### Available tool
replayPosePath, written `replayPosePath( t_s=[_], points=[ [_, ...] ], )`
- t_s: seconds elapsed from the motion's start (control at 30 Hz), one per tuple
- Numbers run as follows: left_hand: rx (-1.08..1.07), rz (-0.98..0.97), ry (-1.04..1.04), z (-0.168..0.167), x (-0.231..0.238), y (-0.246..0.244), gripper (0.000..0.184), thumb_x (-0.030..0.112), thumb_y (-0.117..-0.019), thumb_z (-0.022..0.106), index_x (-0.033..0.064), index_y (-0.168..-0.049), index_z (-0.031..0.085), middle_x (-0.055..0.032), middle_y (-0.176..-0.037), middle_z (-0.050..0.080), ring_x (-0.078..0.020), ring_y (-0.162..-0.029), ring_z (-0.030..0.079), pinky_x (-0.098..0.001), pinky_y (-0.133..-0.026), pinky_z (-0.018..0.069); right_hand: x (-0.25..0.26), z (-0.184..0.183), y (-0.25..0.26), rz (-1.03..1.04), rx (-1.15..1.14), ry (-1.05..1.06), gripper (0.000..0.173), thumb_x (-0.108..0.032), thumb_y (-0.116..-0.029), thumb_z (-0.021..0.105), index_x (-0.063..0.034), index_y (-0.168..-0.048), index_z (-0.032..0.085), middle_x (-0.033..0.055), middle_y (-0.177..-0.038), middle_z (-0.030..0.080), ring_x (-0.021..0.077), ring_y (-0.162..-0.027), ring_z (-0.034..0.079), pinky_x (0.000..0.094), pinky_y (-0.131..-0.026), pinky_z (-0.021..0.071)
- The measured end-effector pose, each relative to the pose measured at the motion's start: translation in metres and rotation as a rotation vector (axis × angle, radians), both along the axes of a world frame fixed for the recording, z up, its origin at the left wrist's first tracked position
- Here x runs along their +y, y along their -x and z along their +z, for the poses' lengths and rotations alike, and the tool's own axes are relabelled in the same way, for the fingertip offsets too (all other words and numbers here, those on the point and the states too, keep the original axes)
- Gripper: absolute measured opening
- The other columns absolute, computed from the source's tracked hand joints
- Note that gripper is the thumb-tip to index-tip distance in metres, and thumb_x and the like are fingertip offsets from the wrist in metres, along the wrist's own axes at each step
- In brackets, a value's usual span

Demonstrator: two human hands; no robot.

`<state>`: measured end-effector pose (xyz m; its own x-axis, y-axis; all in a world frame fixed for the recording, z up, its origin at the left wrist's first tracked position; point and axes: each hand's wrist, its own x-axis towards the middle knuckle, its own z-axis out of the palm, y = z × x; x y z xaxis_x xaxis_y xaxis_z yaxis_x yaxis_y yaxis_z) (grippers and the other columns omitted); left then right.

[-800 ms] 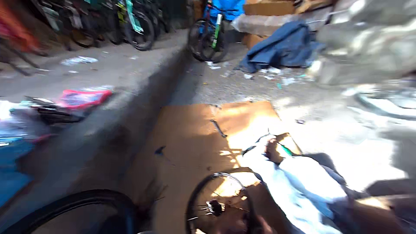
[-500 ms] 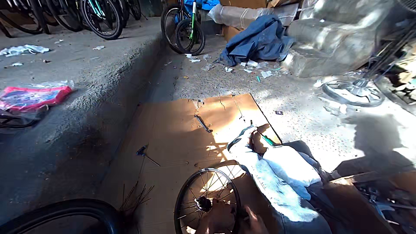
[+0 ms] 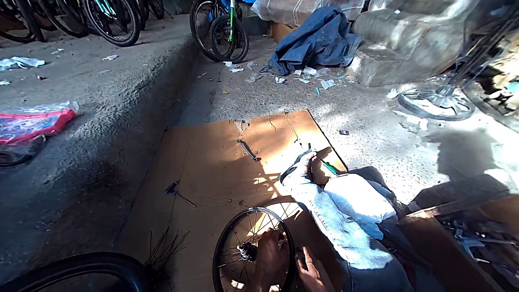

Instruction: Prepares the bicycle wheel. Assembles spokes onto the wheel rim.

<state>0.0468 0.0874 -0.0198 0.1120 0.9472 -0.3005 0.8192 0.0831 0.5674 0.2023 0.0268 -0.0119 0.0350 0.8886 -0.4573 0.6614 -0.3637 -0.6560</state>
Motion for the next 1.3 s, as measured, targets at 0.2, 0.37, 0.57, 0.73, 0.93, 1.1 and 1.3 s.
replayPosePath(
  t_s=[0.2, 0.37, 0.57, 0.73, 0.93, 1.1, 1.3],
  points=[
    [-0.060, -0.160, 0.164, 0.003, 0.003, -0.001, 0.036, 0.027, -0.1078, 0.045, 0.0043, -0.124, 0.068, -0.0146, -0.124, 0.068, -0.0255, -0.118, 0.065, -0.0425, -0.106, 0.0501, 0.000, 0.003, 0.002, 0.034, 0.007, 0.035, 0.047, -0.033, -0.1047, 0.050, -0.0098, -0.145, 0.052, 0.0172, -0.115, 0.072, 0.0332, -0.108, 0.070, 0.0536, -0.094, 0.0541],
    [0.124, -0.225, 0.155, 0.014, 0.006, -0.006, 0.038, 0.028, -0.1087, 0.041, 0.0079, -0.122, 0.070, -0.0124, -0.125, 0.068, -0.0268, -0.120, 0.065, -0.0453, -0.105, 0.0517, -0.001, 0.003, 0.002, 0.047, -0.001, 0.036, 0.048, -0.035, -0.1041, 0.049, -0.0110, -0.146, 0.050, 0.0168, -0.111, 0.072, 0.0329, -0.105, 0.071, 0.0538, -0.092, 0.0548],
    [0.155, -0.089, 0.046, 0.013, -0.001, -0.008, 0.038, 0.036, -0.1031, 0.046, 0.0140, -0.102, 0.077, -0.0059, -0.109, 0.074, -0.0231, -0.105, 0.071, -0.0475, -0.093, 0.0561, 0.000, 0.004, 0.004, 0.086, -0.038, 0.015, 0.048, -0.032, -0.1025, 0.048, -0.0108, -0.145, 0.050, 0.0166, -0.100, 0.073, 0.0347, -0.095, 0.072, 0.0549, -0.085, 0.0560],
    [0.086, -0.196, 0.148, 0.018, 0.008, -0.002, 0.037, 0.032, -0.1058, 0.044, 0.0098, -0.111, 0.073, -0.0093, -0.119, 0.070, -0.0241, -0.113, 0.067, -0.0462, -0.100, 0.0535, -0.001, -0.003, 0.002, 0.079, 0.007, 0.018, 0.047, -0.032, -0.1024, 0.050, -0.0099, -0.144, 0.052, 0.0148, -0.096, 0.073, 0.0318, -0.090, 0.073, 0.0534, -0.084, 0.0571],
    [-0.074, -0.235, 0.195, 0.009, 0.015, 0.012, 0.033, 0.030, -0.1051, 0.050, 0.0097, -0.109, 0.076, -0.0102, -0.105, 0.074, -0.0240, -0.101, 0.070, -0.0476, -0.096, 0.0539, 0.004, -0.012, -0.002, -0.032, 0.127, 0.006, 0.037, -0.031, -0.1006, 0.056, -0.0109, -0.131, 0.062, 0.0108, -0.107, 0.073, 0.0246, -0.096, 0.072, 0.0492, -0.088, 0.0577],
    [-0.010, -0.131, 0.207, 0.013, 0.013, 0.007, 0.030, 0.035, -0.0999, 0.055, 0.0175, -0.106, 0.079, -0.0041, -0.106, 0.076, -0.0202, -0.101, 0.071, -0.0477, -0.094, 0.0551, 0.006, -0.008, -0.002, 0.009, 0.089, -0.006, 0.036, -0.030, -0.1006, 0.054, -0.0093, -0.129, 0.062, 0.0119, -0.106, 0.072, 0.0258, -0.096, 0.071, 0.0493, -0.087, 0.0567],
    [0.112, -0.123, 0.091, 0.012, -0.001, -0.006, 0.035, 0.034, -0.1032, 0.048, 0.0154, -0.108, 0.077, -0.0045, -0.116, 0.073, -0.0225, -0.111, 0.069, -0.0472, -0.097, 0.0549, 0.005, -0.003, 0.000, 0.011, 0.018, -0.074, 0.041, -0.029, -0.0989, 0.056, -0.0030, -0.130, 0.063, 0.0185, -0.112, 0.072, 0.0325, -0.107, 0.069, 0.0538, -0.094, 0.0528]
  ],
)
